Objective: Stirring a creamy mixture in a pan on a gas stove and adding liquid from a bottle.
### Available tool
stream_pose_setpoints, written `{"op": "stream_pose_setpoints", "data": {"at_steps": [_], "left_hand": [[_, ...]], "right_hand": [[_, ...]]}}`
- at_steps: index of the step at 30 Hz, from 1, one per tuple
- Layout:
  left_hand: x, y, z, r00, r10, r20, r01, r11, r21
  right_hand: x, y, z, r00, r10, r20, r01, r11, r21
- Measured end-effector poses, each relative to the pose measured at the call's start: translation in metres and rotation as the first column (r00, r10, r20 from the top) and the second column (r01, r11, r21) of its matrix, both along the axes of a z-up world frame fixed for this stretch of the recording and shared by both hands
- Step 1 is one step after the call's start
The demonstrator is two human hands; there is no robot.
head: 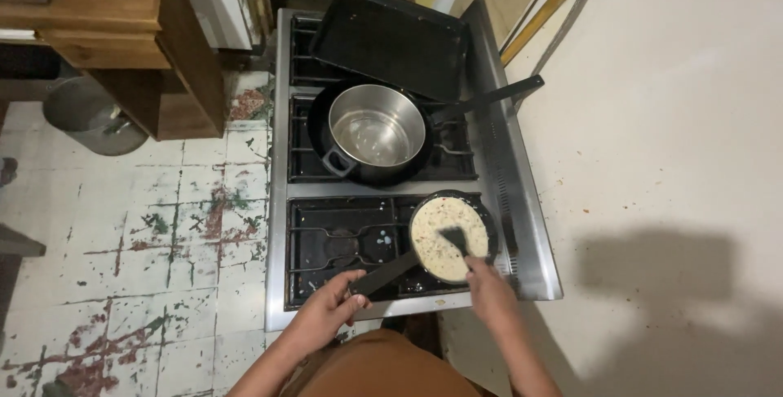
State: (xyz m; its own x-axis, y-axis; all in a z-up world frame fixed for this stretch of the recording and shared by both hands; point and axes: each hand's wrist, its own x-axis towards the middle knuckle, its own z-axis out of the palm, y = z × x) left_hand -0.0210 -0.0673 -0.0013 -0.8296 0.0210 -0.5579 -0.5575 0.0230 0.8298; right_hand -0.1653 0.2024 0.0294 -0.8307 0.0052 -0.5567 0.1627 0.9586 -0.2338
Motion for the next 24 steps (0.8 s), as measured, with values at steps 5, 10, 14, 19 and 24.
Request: {"op": "stream_pose_setpoints", "data": {"at_steps": [5, 10, 14, 19, 24], "left_hand": [[0.000, -0.002, -0.007, 1.000, 0.008, 0.006, -0.008, 1.000, 0.009], [0.001, 0.001, -0.016, 0.999, 0.022, -0.047, -0.019, 0.997, 0.071], [0.000, 0.000, -0.002, 0.999, 0.002, 0.045, -0.003, 1.000, 0.024], [0.002, -0.001, -0.006, 1.000, 0.012, -0.021, -0.011, 0.999, 0.037], [0.000, 0.001, -0.008, 1.000, 0.012, -0.006, -0.011, 0.998, 0.060]], "right_hand": [[0.008, 0.021, -0.005, 0.993, 0.121, 0.003, -0.121, 0.992, -0.043], [-0.007, 0.020, -0.021, 0.999, -0.004, -0.035, 0.005, 1.000, 0.011], [0.008, 0.004, -0.001, 0.997, 0.060, 0.039, -0.060, 0.998, 0.010], [0.008, 0.026, 0.000, 0.987, -0.137, 0.086, 0.141, 0.989, -0.049], [0.002, 0.013, -0.017, 0.997, 0.040, -0.067, -0.043, 0.998, -0.040]]}}
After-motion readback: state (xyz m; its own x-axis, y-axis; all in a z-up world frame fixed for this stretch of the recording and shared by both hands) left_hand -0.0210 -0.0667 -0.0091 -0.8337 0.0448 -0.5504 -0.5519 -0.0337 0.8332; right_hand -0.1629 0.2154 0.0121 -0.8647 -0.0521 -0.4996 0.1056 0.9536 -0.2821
